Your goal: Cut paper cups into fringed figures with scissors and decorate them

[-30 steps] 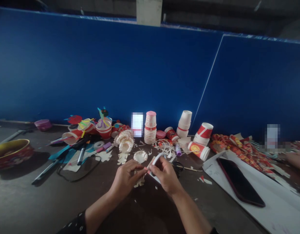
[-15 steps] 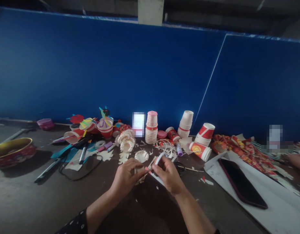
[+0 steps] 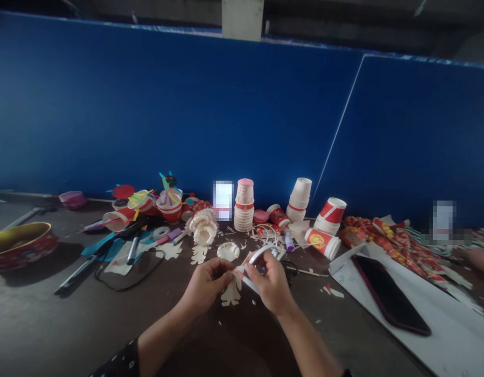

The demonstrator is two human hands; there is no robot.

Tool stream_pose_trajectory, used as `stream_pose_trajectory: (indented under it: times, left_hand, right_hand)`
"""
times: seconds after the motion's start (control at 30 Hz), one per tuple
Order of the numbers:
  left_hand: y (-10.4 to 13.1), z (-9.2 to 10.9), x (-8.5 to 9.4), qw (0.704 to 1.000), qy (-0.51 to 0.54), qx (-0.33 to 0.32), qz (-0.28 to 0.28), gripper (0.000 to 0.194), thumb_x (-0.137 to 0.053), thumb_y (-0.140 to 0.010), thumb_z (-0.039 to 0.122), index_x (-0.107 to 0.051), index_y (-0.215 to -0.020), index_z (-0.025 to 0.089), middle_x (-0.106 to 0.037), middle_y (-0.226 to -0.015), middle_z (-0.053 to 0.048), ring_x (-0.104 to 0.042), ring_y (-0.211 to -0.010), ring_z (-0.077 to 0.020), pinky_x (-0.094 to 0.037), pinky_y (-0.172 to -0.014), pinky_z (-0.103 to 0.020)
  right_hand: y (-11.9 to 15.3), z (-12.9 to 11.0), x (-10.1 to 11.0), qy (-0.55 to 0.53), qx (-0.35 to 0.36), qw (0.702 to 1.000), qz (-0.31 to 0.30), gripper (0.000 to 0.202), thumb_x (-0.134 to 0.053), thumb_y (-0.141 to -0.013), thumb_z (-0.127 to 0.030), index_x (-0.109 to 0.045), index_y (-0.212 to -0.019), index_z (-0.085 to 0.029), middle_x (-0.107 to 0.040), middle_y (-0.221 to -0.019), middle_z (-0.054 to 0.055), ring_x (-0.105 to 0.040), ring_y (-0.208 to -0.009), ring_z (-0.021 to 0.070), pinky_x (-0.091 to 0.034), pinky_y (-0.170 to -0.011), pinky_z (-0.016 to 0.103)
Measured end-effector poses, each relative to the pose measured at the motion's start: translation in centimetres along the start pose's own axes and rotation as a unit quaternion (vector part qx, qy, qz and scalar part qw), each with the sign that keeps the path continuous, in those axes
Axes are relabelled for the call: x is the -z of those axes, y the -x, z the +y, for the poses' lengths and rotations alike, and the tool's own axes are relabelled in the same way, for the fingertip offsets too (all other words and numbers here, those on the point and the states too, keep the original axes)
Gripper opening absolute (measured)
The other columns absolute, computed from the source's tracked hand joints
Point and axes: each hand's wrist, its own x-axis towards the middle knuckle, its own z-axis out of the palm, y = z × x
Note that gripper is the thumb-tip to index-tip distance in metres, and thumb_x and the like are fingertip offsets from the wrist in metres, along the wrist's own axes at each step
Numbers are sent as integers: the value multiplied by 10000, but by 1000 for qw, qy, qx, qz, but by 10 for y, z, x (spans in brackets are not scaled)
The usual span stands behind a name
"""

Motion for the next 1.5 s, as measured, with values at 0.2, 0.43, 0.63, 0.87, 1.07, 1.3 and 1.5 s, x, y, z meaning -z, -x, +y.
stream_pose_trajectory:
  times: [0.2, 0.43, 0.63, 0.87, 1.07, 1.3, 1.5]
  left_hand:
    - [2, 3, -3, 988, 137, 68, -5, 308, -662, -539, 184, -567, -824, 116, -591, -629, -5, -519, -552, -101, -394, -549, -228]
    - [2, 5, -2, 992, 97, 73, -13, 182, -659, -562, 218, -651, -692, 92, -614, -604, -30, -503, -528, -104, -375, -531, -228]
    - [3, 8, -2, 992, 97, 73, -21, 167, -661, -567, 225, -658, -668, 92, -600, -565, -17, -474, -498, -88, -356, -513, -217]
    - [5, 13, -2, 992, 94, 76, -24, 154, -663, -566, 219, -660, -660, 97, -603, -565, -11, -469, -494, -80, -350, -515, -211]
    - [4, 11, -2, 991, 106, 74, -25, 152, -669, -559, 224, -661, -651, 103, -606, -556, -10, -478, -493, -85, -355, -514, -215]
    - [4, 10, -2, 991, 106, 79, -30, 170, -676, -558, 246, -666, -654, 106, -610, -560, -10, -481, -491, -85, -362, -517, -217]
    - [4, 9, -2, 991, 107, 73, -30, 179, -680, -555, 246, -667, -659, 101, -610, -567, -18, -492, -502, -94, -372, -529, -225]
  right_hand:
    - [4, 5, -4, 128, 100, 986, 29, 90, -549, -770, -266, -554, -820, -191, -641, -788, 41, -598, -758, 188, -464, -706, 299]
    - [4, 5, -1, 199, 141, 970, 20, 73, -545, -773, -239, -565, -832, -200, -640, -795, 34, -597, -753, 182, -458, -709, 289]
    - [3, 5, -1, 223, 165, 961, 2, 68, -531, -780, -238, -569, -822, -200, -627, -809, 44, -591, -788, 195, -453, -746, 313]
    - [3, 4, -1, 235, 172, 957, -6, 69, -528, -786, -239, -569, -820, -196, -618, -814, 52, -581, -798, 199, -448, -753, 323]
    - [3, 4, 0, 241, 171, 955, -11, 61, -532, -784, -231, -566, -825, -201, -612, -815, 49, -574, -797, 199, -445, -750, 329]
    - [4, 2, 0, 243, 177, 953, -19, 56, -526, -790, -238, -560, -825, -210, -612, -820, 53, -573, -807, 205, -449, -755, 343]
    - [2, 2, 0, 249, 180, 951, -19, 56, -528, -783, -220, -569, -816, -204, -613, -812, 51, -576, -800, 200, -447, -750, 330]
